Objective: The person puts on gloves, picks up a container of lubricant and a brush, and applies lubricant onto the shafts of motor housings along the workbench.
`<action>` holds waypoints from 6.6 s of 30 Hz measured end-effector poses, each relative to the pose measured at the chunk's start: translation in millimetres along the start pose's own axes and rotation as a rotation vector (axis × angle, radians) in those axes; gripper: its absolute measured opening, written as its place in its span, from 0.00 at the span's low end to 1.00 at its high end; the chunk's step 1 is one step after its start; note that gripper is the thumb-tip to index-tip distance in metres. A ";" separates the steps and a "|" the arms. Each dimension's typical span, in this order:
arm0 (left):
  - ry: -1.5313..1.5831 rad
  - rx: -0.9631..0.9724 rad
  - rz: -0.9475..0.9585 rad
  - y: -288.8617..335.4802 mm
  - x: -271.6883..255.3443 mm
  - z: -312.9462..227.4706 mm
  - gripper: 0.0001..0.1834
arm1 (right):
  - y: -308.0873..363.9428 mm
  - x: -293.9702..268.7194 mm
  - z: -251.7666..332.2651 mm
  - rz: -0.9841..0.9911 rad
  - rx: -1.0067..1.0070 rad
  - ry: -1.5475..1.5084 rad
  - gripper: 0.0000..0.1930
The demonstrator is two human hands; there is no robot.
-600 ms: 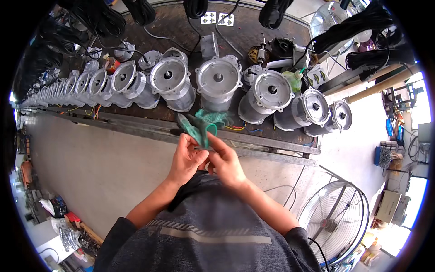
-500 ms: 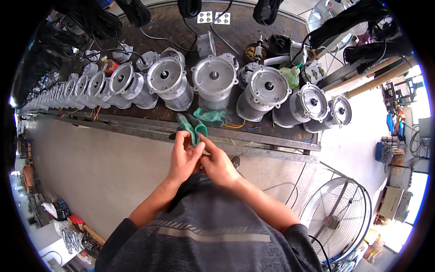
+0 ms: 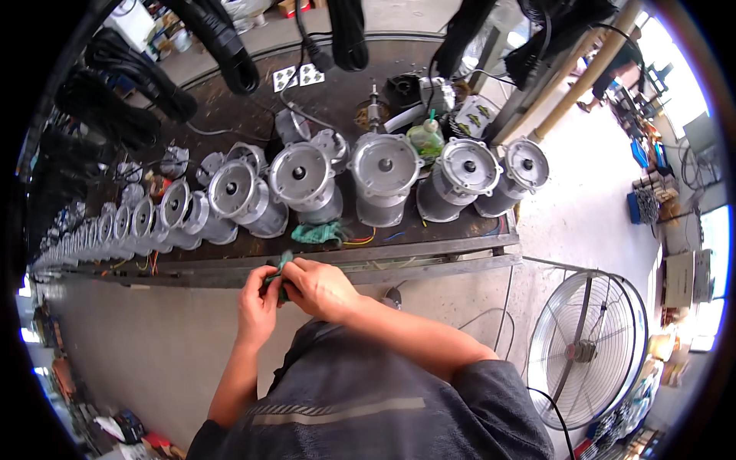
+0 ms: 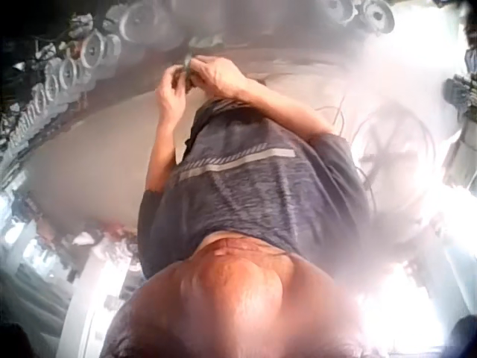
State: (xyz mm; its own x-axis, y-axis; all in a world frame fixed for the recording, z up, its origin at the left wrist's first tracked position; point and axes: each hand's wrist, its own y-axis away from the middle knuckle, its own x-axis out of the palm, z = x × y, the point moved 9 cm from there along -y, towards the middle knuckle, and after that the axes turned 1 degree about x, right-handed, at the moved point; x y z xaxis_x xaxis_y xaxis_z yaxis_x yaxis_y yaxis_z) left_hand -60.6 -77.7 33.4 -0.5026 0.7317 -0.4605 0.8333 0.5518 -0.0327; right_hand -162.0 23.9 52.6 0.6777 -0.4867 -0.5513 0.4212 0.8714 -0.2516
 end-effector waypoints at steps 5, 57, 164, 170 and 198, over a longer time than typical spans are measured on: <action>-0.109 0.119 0.064 0.5 -11.7 -4.6 0.12 | -7.2 13.8 -9.9 0.178 0.045 -0.011 0.11; 1.477 -0.164 -0.009 -55.0 6.5 55.6 0.30 | -10.9 52.9 23.3 0.092 -0.147 0.264 0.12; -0.787 0.201 -0.294 41.0 -482.9 154.3 0.11 | -344.1 504.2 257.2 0.428 -0.542 -0.904 0.15; -0.611 0.211 -0.338 22.3 -510.5 165.2 0.08 | -398.2 508.5 282.1 0.499 -0.390 -0.830 0.14; -0.189 0.172 -0.476 150.3 -738.0 288.4 0.12 | -434.0 739.6 473.4 0.887 0.267 -1.520 0.59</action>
State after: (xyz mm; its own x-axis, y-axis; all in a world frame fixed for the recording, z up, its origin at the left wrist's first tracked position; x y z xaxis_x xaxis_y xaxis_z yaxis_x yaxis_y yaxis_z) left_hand 501.9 -650.2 112.5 -0.7966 0.3236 -0.5106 0.5575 0.7197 -0.4137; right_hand 441.7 -743.4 130.8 0.5762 0.3206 0.7518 -0.3728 0.9217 -0.1074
